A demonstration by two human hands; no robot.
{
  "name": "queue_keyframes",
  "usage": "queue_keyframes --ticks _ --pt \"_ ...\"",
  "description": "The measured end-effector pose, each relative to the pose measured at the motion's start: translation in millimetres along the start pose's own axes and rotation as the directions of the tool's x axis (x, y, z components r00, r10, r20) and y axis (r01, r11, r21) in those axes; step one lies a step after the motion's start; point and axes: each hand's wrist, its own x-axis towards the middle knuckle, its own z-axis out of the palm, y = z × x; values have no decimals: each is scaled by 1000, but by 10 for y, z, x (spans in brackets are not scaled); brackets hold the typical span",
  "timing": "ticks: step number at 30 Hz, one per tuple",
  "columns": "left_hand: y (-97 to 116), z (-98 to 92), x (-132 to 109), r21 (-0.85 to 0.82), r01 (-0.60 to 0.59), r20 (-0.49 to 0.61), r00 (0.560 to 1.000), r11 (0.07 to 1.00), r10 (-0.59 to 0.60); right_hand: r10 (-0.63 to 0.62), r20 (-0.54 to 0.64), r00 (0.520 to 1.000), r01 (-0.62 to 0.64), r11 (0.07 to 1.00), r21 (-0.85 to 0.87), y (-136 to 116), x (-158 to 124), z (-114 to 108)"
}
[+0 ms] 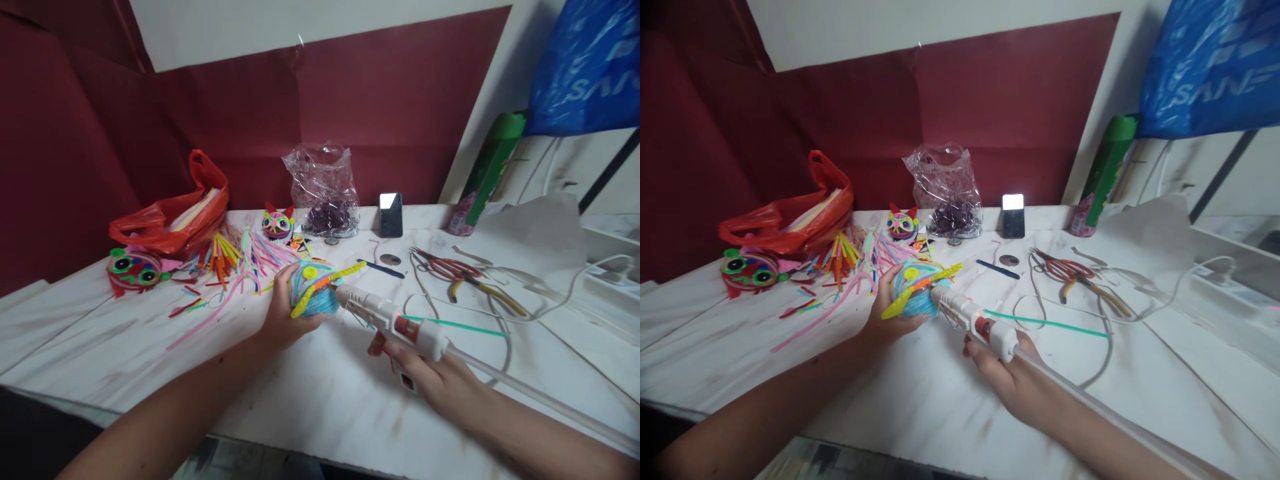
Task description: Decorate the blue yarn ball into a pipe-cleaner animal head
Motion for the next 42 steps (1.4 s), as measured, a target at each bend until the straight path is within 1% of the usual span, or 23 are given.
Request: queue_keyframes --ticks 4,8,10,12,15,19,23,29,35,37,42 --pt "34 5 9 26 -6 -8 1000 1000 6 33 1 999 -33 999 2 -84 -2 -19" --pt "102 18 17 22 -2 -21 1000 1000 2 -45 12 999 45 998 39 -194 -16 -36" --pt "111 16 17 30 -10 -32 999 999 11 -48 -8 999 48 998 40 -188 -20 -38" --pt "95 5 15 48 -19 -35 999 999 20 -2 -21 1000 2 1000 12 -147 -17 -43" --pt "51 -16 14 63 -33 -25 999 997 35 52 -2 999 -52 998 -32 -93 6 -61" --pt "21 -20 17 61 -25 -42 999 998 27 34 -11 999 -34 999 -30 -98 37 -80" --pt "7 -13 21 51 -31 -56 998 998 34 17 8 1000 -16 999 -42 -119 41 -81" --pt "18 -11 11 81 -29 -46 998 996 33 21 39 999 -20 999 -43 -136 17 -73" --pt "17 0 8 78 -28 -34 999 997 30 11 9 1000 -10 999 -40 -134 31 -56" --pt "16 -11 9 85 -32 -38 999 996 35 26 10 1000 -26 999 -27 -124 44 -58" --pt "29 -27 15 76 -31 -45 998 997 35 127 -11 992 -127 991 38 -118 47 -75"
